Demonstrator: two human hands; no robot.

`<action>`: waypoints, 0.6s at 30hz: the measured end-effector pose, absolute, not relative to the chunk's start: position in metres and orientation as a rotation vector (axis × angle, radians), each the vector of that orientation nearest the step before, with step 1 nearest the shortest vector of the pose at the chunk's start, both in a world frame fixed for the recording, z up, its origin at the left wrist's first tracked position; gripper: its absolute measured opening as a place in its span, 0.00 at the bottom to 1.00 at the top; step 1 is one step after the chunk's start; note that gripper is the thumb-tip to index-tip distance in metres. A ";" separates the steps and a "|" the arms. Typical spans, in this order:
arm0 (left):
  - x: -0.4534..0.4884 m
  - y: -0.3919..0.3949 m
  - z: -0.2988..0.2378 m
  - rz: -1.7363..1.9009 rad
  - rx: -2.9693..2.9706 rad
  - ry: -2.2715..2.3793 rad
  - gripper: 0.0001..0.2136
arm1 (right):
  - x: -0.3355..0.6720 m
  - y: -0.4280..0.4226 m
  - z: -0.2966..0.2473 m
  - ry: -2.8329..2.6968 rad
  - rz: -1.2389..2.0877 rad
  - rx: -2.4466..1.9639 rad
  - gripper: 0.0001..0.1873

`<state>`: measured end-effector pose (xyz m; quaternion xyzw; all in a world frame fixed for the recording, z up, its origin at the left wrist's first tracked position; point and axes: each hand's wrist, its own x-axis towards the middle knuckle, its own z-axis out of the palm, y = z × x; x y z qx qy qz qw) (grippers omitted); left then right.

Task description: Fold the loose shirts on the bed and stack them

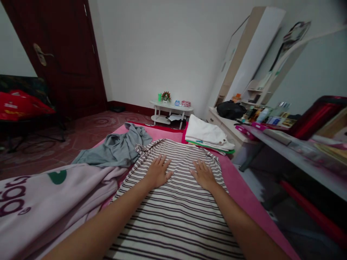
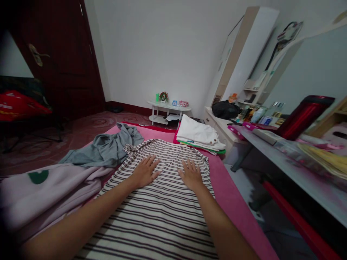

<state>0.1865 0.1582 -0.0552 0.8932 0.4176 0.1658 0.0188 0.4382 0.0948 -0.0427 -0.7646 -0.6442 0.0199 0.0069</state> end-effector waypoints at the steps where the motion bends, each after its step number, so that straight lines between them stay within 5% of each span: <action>1: 0.182 0.150 -0.055 0.518 2.777 1.281 0.31 | 0.436 0.082 -0.042 -2.040 0.059 -2.370 0.34; 14: 0.165 0.106 -0.046 0.438 2.822 1.266 0.29 | 0.397 -0.099 -0.002 -2.046 0.401 -2.154 0.31; 18: 0.172 0.090 -0.047 0.431 2.871 1.217 0.29 | 0.388 -0.142 0.027 -1.932 0.579 -2.155 0.18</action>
